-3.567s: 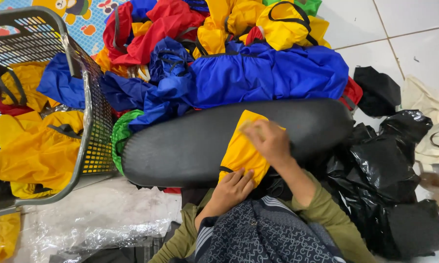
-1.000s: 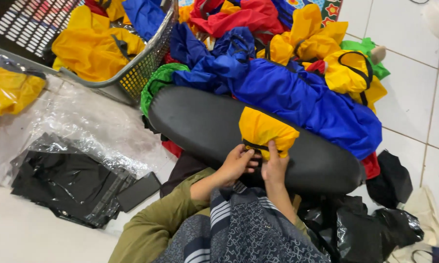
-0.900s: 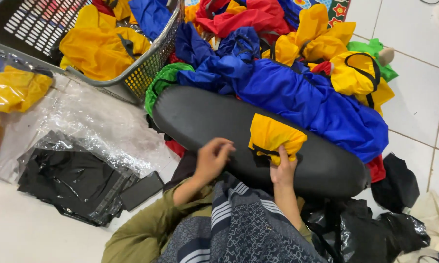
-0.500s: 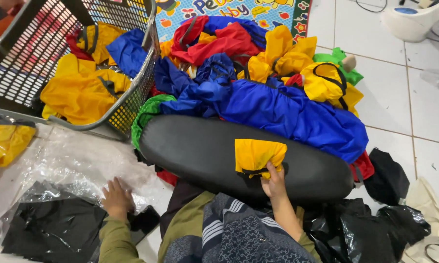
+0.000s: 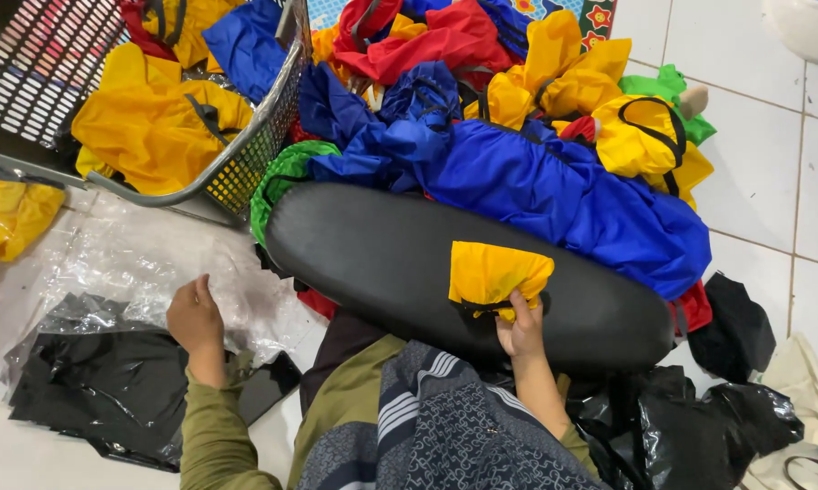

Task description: The person folds yellow garments, rubs them with a small block, and places them into plastic bags.

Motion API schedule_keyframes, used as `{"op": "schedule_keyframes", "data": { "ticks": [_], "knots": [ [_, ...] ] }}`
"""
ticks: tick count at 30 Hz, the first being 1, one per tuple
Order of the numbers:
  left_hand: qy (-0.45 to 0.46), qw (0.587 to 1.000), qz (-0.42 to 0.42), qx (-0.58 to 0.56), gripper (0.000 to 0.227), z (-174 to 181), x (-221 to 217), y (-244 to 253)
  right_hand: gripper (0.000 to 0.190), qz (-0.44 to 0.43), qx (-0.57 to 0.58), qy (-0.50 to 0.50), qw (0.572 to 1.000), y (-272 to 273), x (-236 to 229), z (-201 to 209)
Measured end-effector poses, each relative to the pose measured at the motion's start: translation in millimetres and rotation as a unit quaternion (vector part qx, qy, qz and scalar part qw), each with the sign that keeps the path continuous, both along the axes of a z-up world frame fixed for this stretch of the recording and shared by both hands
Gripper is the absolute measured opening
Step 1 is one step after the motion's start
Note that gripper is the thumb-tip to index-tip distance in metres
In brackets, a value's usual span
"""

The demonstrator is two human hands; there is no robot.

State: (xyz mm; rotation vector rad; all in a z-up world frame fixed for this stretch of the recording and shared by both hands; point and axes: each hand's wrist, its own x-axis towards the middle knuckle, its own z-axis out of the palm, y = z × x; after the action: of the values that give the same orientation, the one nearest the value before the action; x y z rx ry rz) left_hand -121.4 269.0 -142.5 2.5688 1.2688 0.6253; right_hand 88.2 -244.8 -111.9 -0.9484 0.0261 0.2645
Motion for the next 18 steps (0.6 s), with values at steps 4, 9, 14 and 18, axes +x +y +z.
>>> {"op": "schedule_keyframes", "data": {
  "ticks": [4,9,14,18],
  "knots": [
    [0.090,0.996,-0.003,-0.012,0.041,59,28,-12,0.031,-0.004,0.006,0.000,1.000,5,-1,8],
    [-0.006,0.981,-0.171,0.095,0.036,118,87,-74,0.030,-0.013,0.006,-0.005,1.000,8,-1,8],
    [-0.057,0.938,-0.310,0.142,0.034,181,140,-193,0.029,-0.017,0.010,0.002,1.000,9,-6,24],
    [-0.030,0.909,-0.394,0.130,0.032,145,163,-246,0.033,-0.083,-0.014,-0.005,0.996,-14,-25,49]
  ]
}}
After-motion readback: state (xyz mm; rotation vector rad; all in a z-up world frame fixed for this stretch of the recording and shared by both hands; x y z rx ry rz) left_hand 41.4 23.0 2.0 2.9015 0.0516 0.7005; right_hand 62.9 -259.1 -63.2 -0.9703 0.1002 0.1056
